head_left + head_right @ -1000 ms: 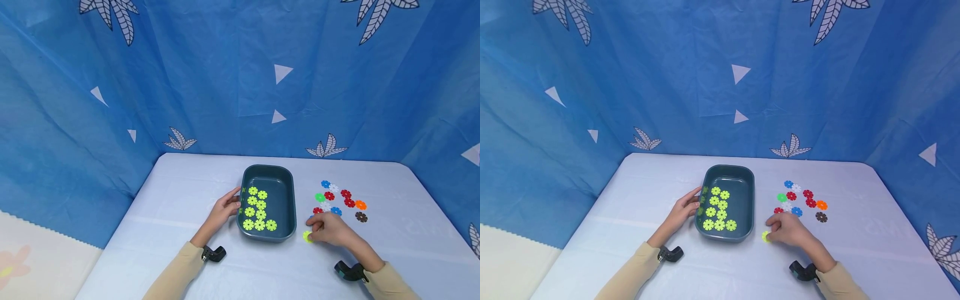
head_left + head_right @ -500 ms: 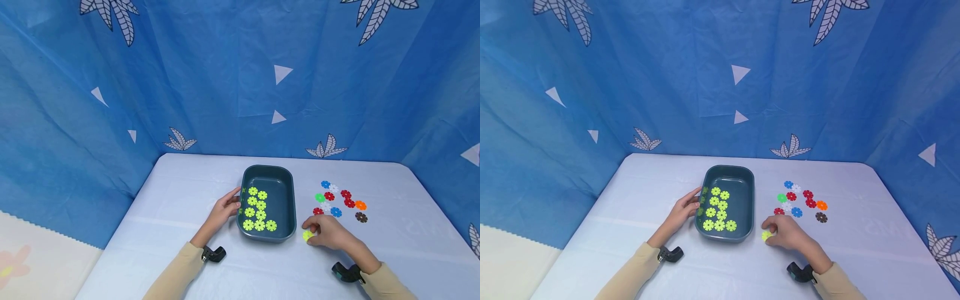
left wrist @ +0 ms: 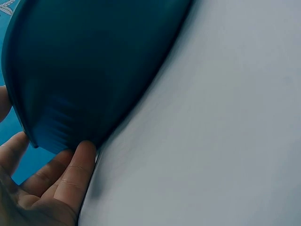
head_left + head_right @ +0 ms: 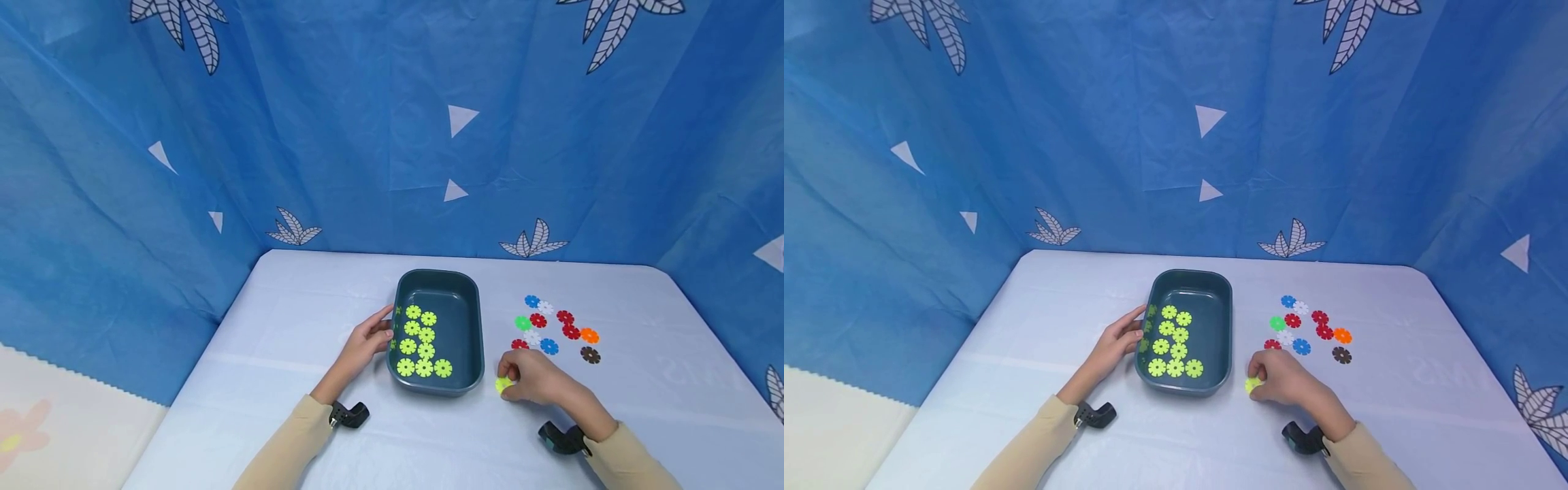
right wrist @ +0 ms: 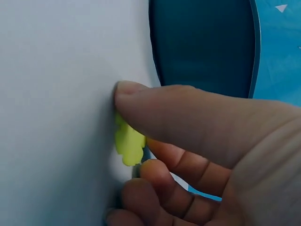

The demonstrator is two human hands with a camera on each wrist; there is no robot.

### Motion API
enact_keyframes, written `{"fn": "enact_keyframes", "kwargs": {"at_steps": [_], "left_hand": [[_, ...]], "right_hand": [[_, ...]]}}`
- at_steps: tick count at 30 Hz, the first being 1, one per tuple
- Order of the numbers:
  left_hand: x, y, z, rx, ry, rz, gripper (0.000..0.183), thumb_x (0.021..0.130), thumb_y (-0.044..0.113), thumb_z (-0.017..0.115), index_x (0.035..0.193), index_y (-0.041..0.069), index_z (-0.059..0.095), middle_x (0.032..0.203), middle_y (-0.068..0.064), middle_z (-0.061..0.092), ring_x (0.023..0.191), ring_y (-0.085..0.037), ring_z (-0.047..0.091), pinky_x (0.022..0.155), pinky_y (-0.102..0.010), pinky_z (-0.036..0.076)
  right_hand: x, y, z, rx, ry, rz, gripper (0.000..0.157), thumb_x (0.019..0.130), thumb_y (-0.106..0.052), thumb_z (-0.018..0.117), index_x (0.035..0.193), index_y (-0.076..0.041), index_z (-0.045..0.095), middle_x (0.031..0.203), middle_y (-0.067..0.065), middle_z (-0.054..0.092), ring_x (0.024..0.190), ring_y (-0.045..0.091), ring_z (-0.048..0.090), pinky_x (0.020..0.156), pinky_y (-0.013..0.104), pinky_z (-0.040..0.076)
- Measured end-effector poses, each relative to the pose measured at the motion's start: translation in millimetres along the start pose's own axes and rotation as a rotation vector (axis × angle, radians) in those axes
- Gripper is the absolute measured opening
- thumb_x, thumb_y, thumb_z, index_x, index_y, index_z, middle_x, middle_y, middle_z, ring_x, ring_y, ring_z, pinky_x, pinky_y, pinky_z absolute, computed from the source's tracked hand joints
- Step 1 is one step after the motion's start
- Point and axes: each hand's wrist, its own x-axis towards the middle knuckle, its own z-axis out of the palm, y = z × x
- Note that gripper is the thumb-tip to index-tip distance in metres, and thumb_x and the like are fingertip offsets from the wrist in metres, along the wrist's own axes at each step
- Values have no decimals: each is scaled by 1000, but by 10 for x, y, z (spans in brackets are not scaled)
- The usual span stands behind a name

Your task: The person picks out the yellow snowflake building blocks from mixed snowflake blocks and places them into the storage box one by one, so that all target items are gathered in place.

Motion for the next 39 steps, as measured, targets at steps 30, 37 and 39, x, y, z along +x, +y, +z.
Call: {"fn": "enact_keyframes", "kwargs": {"at_steps": [30,37,39], "left_hand": [[-18,17,14,11,6,6,58,101,17,57,156,21,43,140,-22,59,121,-34,65,94,-37,62],[-25,40,17,12,10,4,58,100,18,57,156,21,43,139,-21,60,121,-33,65,94,-37,62],[-23,41,13,14,12,3,58,100,18,57,156,21,43,139,-21,60,121,-33,65,94,-37,62]], "right_hand": [[1,103,8,51,0,-44,28,72,-3,88,85,-13,65,74,-1,55,72,17,50,56,22,45],[-17,181,-66,101,6,-85,19,78,-7,85,94,-15,78,94,0,71,87,17,58,67,26,56],[-17,212,-86,106,7,-108,20,79,-7,84,97,-13,79,102,4,75,93,19,61,71,29,58]]}}
